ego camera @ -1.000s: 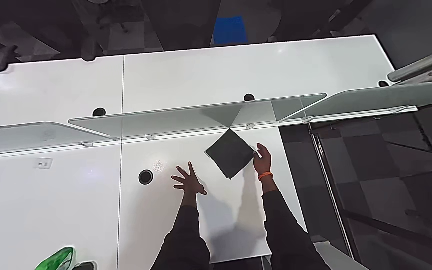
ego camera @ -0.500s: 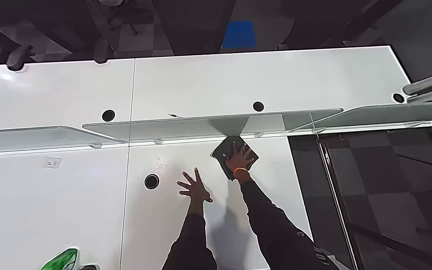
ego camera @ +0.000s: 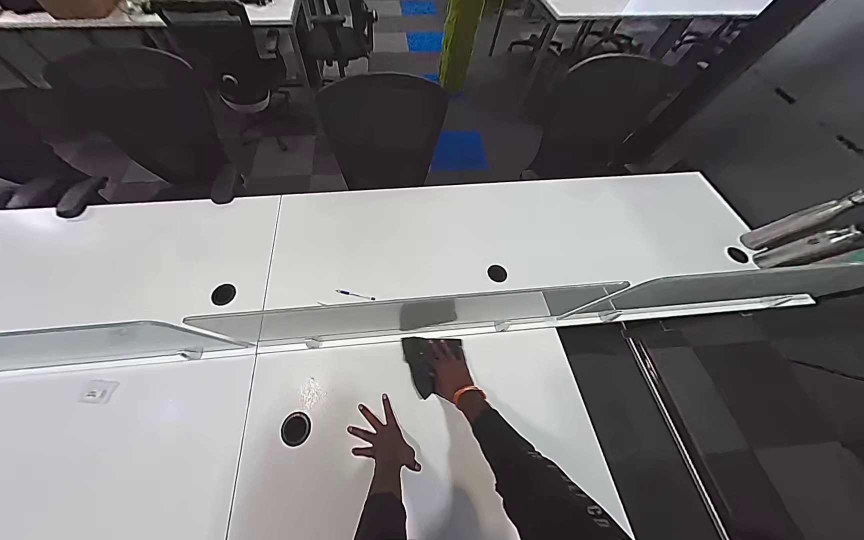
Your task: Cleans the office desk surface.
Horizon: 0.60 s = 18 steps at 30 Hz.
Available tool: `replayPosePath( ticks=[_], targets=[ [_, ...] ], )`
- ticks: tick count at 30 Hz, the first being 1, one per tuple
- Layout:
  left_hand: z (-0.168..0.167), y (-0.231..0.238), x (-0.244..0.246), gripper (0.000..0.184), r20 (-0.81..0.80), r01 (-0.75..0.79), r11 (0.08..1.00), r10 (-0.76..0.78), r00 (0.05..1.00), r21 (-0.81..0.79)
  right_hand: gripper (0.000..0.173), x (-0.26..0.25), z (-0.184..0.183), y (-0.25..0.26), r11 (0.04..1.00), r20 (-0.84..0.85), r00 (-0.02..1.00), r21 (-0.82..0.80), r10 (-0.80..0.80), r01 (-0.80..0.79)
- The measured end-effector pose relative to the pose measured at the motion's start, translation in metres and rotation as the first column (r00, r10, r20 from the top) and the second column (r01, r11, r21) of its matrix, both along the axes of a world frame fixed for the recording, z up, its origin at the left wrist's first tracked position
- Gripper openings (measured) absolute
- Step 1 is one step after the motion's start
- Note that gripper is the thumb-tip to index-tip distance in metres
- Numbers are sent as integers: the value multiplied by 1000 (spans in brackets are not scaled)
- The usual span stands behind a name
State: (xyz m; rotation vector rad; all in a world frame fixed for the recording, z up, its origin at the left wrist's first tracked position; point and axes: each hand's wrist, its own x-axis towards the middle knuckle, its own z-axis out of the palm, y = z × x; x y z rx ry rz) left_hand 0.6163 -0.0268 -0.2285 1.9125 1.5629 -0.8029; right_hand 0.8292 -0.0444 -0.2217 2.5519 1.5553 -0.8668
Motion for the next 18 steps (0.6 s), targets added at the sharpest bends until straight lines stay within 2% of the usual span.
replayPosePath(
  ticks=[4, 6, 9, 11, 13, 16, 18],
  targets=[
    [-2, 0, 1, 174, -8, 7, 1000, -7, 1000, 12, 60, 70, 9, -53, 964, 110, 958, 8, -264, 265],
    [-1, 0, 1, 173, -9, 6, 1000, -6, 1000, 18, 60, 89, 15, -71, 927, 139, 919, -13, -369, 374],
    [-4, 0, 1, 171, 8, -5, 1000, 5, 1000, 25, 62, 86, 13, -77, 840, 144, 834, -25, -533, 542],
    [-4, 0, 1, 172, 14, -7, 1000, 7, 1000, 20, 65, 61, 13, -66, 804, 126, 801, -36, -585, 593],
    [-3, 0, 1, 172, 21, -10, 1000, 10, 1000, 23, 68, 22, 17, -50, 842, 92, 843, -57, -530, 536],
    [2, 1, 1, 172, 24, -8, 1000, 7, 1000, 12, 66, -28, 14, -33, 950, 28, 953, -79, -302, 304],
    [1, 2, 0, 172, 36, -7, 1000, 6, 999, 11, 64, -49, 12, -35, 978, -17, 983, -112, -181, 178]
  ],
)
